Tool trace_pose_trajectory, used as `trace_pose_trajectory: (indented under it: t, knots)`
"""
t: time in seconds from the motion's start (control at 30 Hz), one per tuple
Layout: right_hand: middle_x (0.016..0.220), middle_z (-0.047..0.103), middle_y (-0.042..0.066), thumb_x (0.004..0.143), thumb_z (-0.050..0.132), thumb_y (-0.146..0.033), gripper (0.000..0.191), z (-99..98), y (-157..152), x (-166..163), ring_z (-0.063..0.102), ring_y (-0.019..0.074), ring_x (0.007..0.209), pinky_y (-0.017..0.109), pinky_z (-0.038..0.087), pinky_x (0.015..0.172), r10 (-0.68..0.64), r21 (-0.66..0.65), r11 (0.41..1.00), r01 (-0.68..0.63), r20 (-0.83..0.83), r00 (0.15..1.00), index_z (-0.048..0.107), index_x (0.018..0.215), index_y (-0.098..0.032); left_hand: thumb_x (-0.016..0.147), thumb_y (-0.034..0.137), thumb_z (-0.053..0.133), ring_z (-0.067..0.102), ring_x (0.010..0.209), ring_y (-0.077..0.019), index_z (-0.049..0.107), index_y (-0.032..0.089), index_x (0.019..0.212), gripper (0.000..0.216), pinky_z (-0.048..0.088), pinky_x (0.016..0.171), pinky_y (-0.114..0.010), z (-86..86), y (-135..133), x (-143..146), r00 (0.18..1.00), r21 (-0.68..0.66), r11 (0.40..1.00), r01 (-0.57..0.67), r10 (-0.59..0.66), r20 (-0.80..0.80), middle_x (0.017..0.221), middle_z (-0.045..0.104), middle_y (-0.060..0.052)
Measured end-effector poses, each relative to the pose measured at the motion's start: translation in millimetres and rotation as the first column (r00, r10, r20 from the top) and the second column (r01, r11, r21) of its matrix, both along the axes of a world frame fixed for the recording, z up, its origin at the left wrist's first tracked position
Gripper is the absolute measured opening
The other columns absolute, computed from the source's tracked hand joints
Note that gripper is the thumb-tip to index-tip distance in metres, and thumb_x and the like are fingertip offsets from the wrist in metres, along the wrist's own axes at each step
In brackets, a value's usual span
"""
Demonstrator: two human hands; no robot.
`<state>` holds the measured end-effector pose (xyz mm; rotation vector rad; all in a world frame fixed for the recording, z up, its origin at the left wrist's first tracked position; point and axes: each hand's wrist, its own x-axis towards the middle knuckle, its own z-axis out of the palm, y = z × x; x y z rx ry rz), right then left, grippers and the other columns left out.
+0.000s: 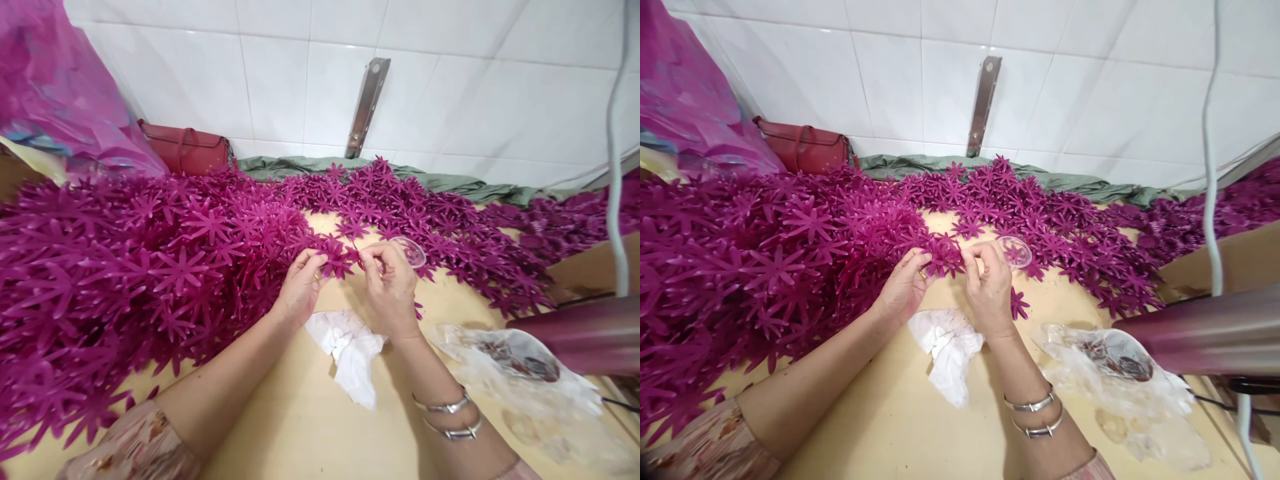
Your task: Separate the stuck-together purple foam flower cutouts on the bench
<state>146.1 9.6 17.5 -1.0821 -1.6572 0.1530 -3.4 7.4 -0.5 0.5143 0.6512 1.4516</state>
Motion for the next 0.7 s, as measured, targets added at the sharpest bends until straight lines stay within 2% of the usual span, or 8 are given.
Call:
trace_pose_trajectory:
  t: [0.07,0.17,0.3,0.47,0.53,0.6,0.7]
  knots:
    - [0.082,0.058,0.0,0.102,0.056,-0.03,0.015,-0.2,0.9,2.4,0.055,0.0183,0.079,0.034,0.045,0.08,0.017,-0.095,0.995,-0.035,-0.179,0.984,0.06,0.089,-0.022,0.071,0.025,0.084,0.065,0.08,-0.0098,0.055,0.019,0.078,0.03,0.053,0.086,-0.026,-0.8,1.0,-0.1,1.0,-0.015,1.0,-0.006,0.005,-0.006,0.082,0.068,0.005]
    - [0.084,0.056,-0.001,0.101,0.056,-0.033,0.013,0.2,1.1,2.4,0.054,0.0163,0.078,0.031,0.045,0.077,0.059,-0.173,0.975,-0.137,-0.396,0.916,0.06,0.096,-0.022,0.07,0.028,0.087,0.065,0.079,-0.0095,0.056,0.018,0.079,0.033,0.054,0.091,-0.028,-2.4,3.3,0.6,0.998,-0.043,0.998,-0.055,0.055,0.009,0.082,0.068,0.004]
    - [0.08,0.052,-0.002,0.099,0.06,-0.041,0.02,-2.1,1.0,-2.4,0.048,0.0152,0.073,0.029,0.043,0.072,0.032,-0.277,0.942,-0.191,-0.492,0.87,0.06,0.093,-0.022,0.068,0.027,0.089,0.065,0.076,-0.008,0.058,0.019,0.084,0.036,0.057,0.092,-0.031,-5.1,5.5,2.3,0.987,-0.106,0.982,-0.157,0.16,0.025,0.082,0.066,0.006]
    - [0.077,0.05,-0.003,0.097,0.062,-0.047,0.026,-4.1,-1.8,-5.6,0.047,0.0144,0.069,0.027,0.043,0.065,0.037,-0.319,0.891,-0.323,-0.659,0.751,0.057,0.089,-0.023,0.076,0.034,0.086,0.067,0.083,-0.0099,0.06,0.023,0.106,0.041,0.059,0.089,-0.031,-9.4,3.8,4.9,0.972,-0.023,0.975,-0.222,0.22,-0.086,0.09,0.066,0.003]
    - [0.076,0.05,-0.003,0.098,0.061,-0.048,0.025,0.2,-5.3,-3.6,0.043,0.0135,0.063,0.026,0.04,0.058,0.009,-0.314,0.908,-0.279,-0.65,0.76,0.057,0.092,-0.024,0.079,0.034,0.084,0.065,0.083,-0.0092,0.056,0.028,0.117,0.047,0.059,0.089,-0.031,-11.1,2.8,5.2,0.96,0.009,0.967,-0.254,0.253,-0.116,0.09,0.065,0.005]
    - [0.077,0.051,-0.003,0.099,0.06,-0.048,0.024,5.8,-8.7,-0.5,0.04,0.013,0.06,0.025,0.036,0.053,-0.047,-0.309,0.935,-0.177,-0.6,0.799,0.059,0.096,-0.025,0.082,0.034,0.082,0.064,0.084,-0.0094,0.053,0.031,0.119,0.047,0.059,0.089,-0.031,-13.2,2.4,5.2,0.958,0.042,0.968,-0.247,0.25,-0.139,0.091,0.064,0.005]
    - [0.08,0.055,-0.002,0.1,0.06,-0.046,0.021,10.6,-10.4,2.4,0.045,0.0132,0.064,0.026,0.039,0.057,-0.092,-0.291,0.953,-0.078,-0.527,0.845,0.061,0.097,-0.024,0.085,0.037,0.078,0.062,0.086,-0.0101,0.059,0.024,0.1,0.027,0.057,0.089,-0.028,-17.9,2.8,4.8,0.955,0.08,0.975,-0.207,0.219,-0.202,0.093,0.062,0.003]
